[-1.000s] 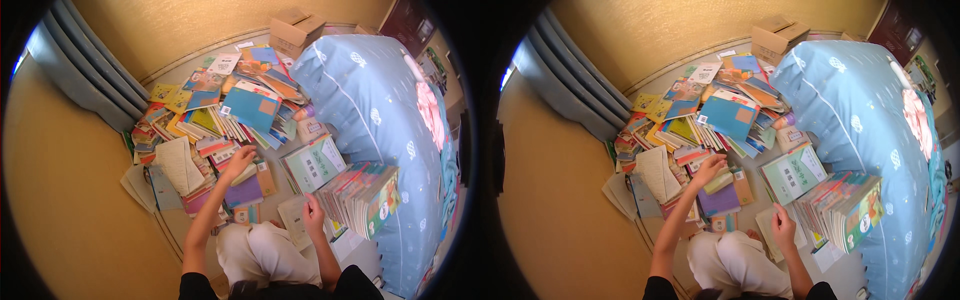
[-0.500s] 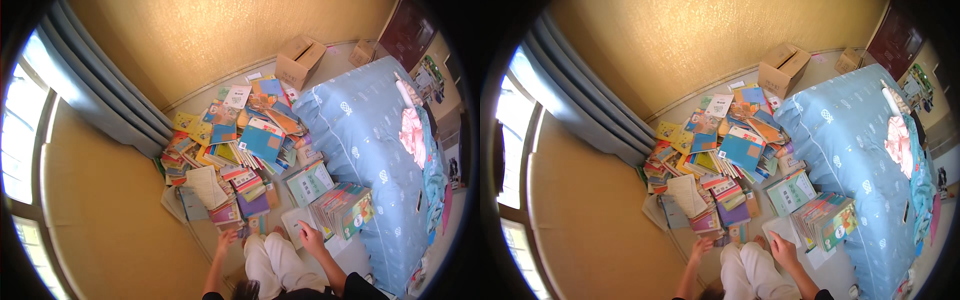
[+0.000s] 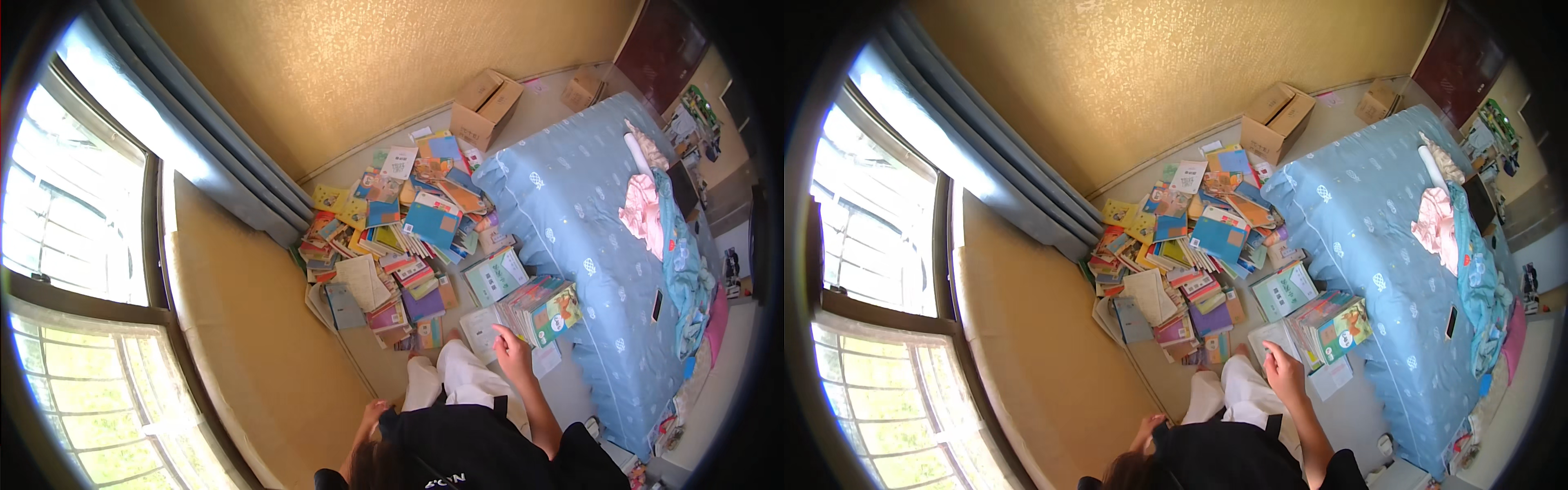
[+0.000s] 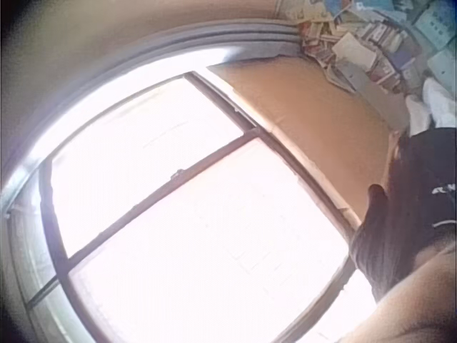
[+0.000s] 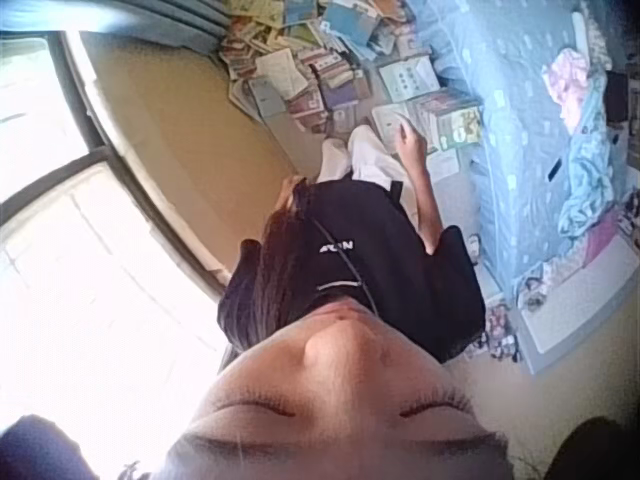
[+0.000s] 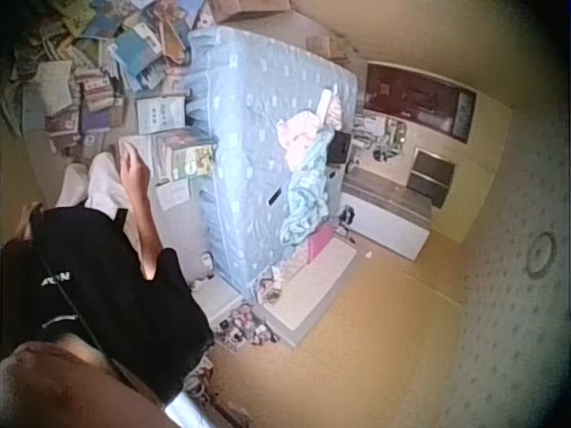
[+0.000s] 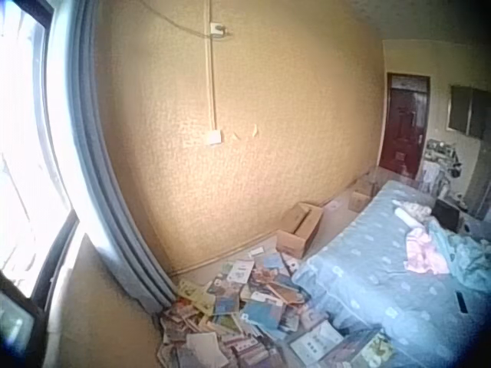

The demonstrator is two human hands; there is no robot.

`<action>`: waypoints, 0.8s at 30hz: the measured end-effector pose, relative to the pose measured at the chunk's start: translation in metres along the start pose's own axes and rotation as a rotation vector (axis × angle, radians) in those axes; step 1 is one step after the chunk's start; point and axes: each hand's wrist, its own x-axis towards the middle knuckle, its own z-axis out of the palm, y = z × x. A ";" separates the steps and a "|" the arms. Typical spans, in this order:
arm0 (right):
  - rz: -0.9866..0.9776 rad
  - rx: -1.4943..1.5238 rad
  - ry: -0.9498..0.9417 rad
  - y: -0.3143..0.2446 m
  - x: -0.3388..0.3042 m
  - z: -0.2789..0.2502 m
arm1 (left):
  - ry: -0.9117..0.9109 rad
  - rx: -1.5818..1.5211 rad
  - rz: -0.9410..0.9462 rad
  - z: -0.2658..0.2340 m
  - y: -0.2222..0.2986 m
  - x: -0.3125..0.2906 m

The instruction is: The person sorts through a pile of books on the floor, picking up books one at a time and adding them to stacks by hand, then stands up.

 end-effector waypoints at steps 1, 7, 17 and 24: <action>-0.007 -0.011 0.035 -0.002 -0.007 -0.003 | -0.042 -0.070 0.100 -0.006 -0.008 -0.004; 0.049 -0.023 0.073 -0.007 -0.025 -0.016 | 0.000 -0.072 0.040 -0.020 -0.007 -0.006; 0.003 -0.035 0.123 -0.007 0.010 -0.023 | 0.055 0.023 0.092 -0.018 0.037 0.013; -0.043 0.011 0.072 0.001 0.087 -0.031 | 0.037 -0.050 0.008 -0.007 0.084 0.025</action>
